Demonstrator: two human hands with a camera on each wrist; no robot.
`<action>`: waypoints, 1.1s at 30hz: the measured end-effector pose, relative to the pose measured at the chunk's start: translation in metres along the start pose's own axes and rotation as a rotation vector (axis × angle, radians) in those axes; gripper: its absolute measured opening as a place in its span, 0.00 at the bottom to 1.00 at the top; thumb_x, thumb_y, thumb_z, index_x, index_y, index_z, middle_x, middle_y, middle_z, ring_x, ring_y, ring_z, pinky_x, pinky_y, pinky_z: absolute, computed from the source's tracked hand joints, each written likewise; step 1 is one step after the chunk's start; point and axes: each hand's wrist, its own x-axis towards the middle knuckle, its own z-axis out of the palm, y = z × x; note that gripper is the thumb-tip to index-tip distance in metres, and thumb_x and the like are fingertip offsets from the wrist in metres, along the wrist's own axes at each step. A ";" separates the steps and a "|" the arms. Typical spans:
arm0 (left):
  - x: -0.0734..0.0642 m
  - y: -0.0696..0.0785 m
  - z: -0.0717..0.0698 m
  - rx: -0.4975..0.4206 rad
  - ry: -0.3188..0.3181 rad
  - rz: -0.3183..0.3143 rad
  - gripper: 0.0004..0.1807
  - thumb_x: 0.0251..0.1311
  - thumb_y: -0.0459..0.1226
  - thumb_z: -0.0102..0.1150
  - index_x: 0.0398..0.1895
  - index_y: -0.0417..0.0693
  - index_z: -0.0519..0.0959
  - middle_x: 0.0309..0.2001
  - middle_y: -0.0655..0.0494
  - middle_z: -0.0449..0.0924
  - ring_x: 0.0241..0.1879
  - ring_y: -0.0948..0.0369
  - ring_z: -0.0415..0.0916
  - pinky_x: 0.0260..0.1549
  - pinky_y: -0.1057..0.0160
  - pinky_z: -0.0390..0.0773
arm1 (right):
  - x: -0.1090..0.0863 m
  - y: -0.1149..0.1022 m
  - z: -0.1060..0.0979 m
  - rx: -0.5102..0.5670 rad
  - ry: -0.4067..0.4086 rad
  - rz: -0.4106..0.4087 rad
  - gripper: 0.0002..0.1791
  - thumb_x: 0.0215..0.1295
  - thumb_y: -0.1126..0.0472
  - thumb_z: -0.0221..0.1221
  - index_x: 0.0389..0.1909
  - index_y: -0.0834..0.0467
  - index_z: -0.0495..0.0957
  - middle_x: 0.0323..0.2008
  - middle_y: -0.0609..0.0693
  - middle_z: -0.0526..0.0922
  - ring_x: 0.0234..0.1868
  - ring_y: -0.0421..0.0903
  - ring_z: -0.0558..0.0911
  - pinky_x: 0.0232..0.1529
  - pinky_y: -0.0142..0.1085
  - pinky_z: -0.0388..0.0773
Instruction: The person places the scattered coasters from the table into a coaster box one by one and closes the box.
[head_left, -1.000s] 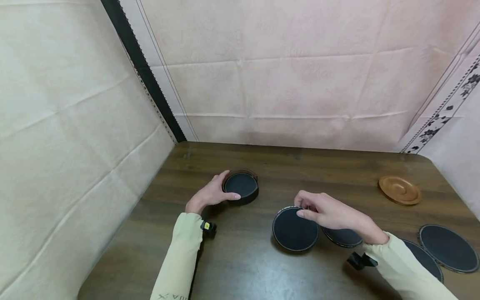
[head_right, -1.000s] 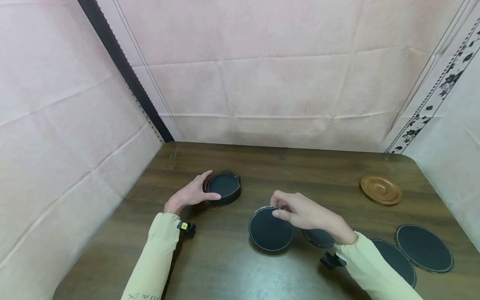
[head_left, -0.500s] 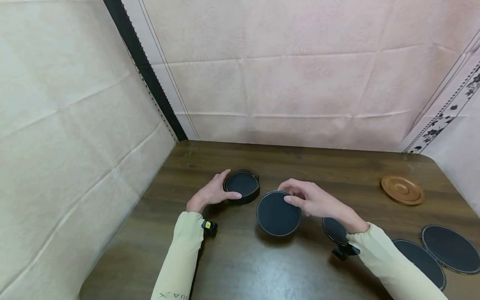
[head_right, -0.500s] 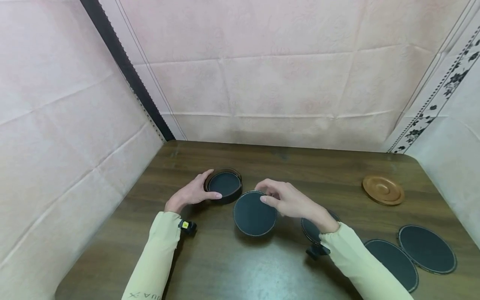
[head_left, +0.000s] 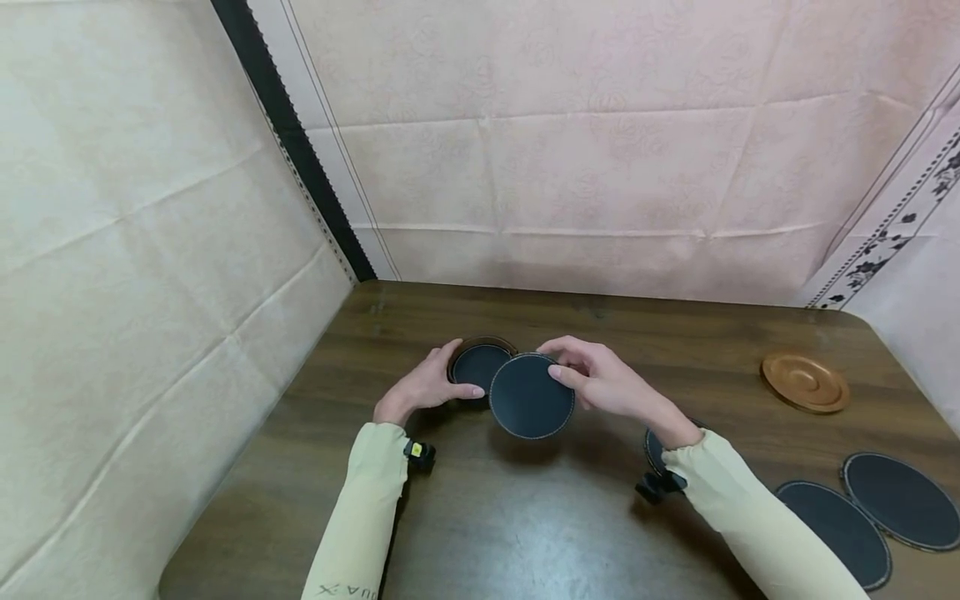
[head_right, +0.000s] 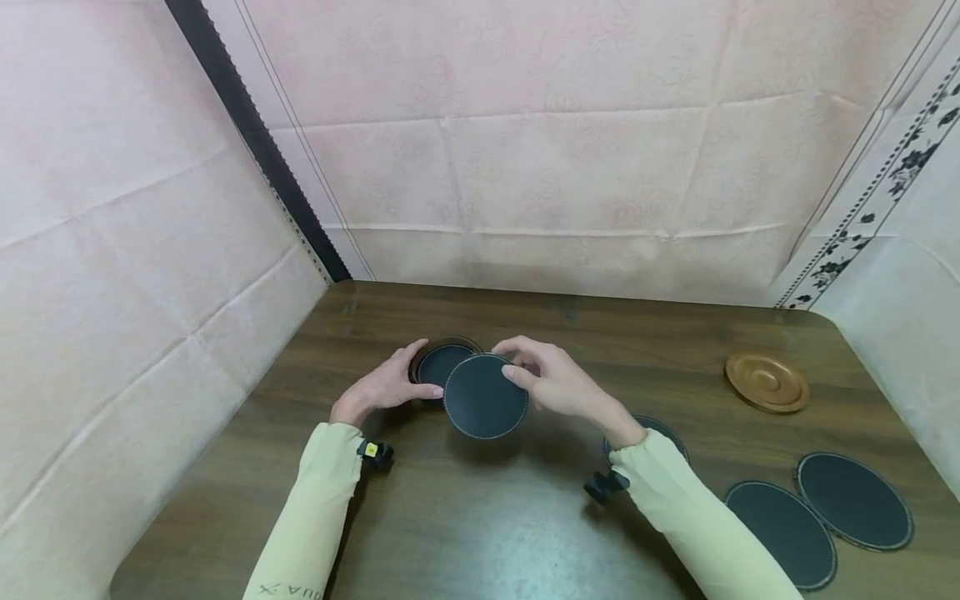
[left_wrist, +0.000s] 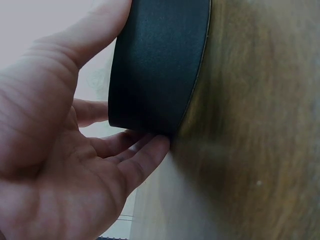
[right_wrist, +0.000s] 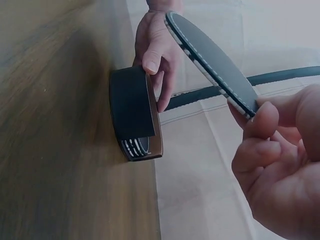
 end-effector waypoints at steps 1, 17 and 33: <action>0.000 0.000 0.000 0.004 0.000 0.000 0.59 0.48 0.62 0.70 0.79 0.58 0.47 0.77 0.47 0.50 0.71 0.48 0.59 0.67 0.41 0.63 | 0.002 0.000 0.001 0.010 0.011 0.004 0.17 0.71 0.57 0.57 0.59 0.45 0.73 0.31 0.54 0.81 0.15 0.53 0.73 0.18 0.39 0.73; 0.004 -0.001 -0.001 -0.002 -0.008 0.047 0.60 0.47 0.59 0.72 0.78 0.54 0.48 0.72 0.45 0.56 0.65 0.48 0.63 0.65 0.43 0.67 | 0.033 0.009 0.021 0.190 0.183 0.088 0.17 0.73 0.60 0.55 0.60 0.50 0.70 0.33 0.58 0.83 0.25 0.65 0.80 0.22 0.40 0.79; 0.003 -0.001 -0.002 -0.046 -0.007 0.084 0.57 0.48 0.60 0.71 0.77 0.53 0.51 0.69 0.46 0.59 0.66 0.49 0.61 0.65 0.41 0.64 | 0.057 0.018 0.048 0.366 0.210 0.118 0.21 0.73 0.65 0.53 0.64 0.57 0.64 0.41 0.66 0.83 0.30 0.62 0.85 0.35 0.50 0.84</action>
